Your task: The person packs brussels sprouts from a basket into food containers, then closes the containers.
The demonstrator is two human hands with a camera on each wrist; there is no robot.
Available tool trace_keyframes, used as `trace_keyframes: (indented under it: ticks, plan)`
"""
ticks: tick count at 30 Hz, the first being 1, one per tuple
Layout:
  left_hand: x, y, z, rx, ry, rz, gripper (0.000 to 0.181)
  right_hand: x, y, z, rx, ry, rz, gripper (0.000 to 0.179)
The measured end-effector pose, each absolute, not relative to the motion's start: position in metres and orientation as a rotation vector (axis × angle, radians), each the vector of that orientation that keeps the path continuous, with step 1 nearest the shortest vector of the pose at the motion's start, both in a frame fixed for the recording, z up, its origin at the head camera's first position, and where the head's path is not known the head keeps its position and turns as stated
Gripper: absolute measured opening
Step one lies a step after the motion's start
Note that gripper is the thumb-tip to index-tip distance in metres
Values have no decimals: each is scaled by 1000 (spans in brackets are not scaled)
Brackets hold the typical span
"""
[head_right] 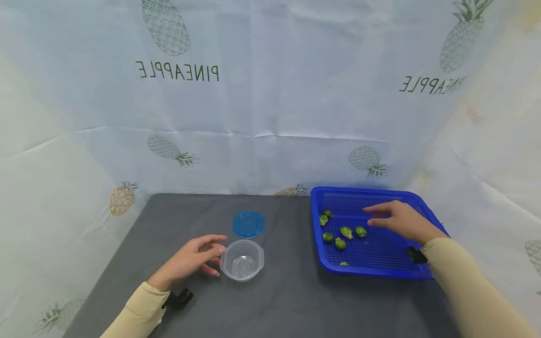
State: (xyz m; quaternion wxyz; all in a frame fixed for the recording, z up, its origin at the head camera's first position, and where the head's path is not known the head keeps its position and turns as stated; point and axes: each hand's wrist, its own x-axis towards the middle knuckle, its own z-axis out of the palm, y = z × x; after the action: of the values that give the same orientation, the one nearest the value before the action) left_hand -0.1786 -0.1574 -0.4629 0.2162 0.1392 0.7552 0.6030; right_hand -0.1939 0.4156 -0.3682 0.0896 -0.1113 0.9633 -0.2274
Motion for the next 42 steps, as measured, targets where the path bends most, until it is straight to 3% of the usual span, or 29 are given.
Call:
trace_keyframes:
  ticks: [15,42]
  plan:
    - [-182,-151,-481,405,2026,1735,50,-241,431,-411,-239,2526,-848,52]
    - [-192,-158,-505,355,1752,1914,49,-247,422,-427,-227,2584,-775,38]
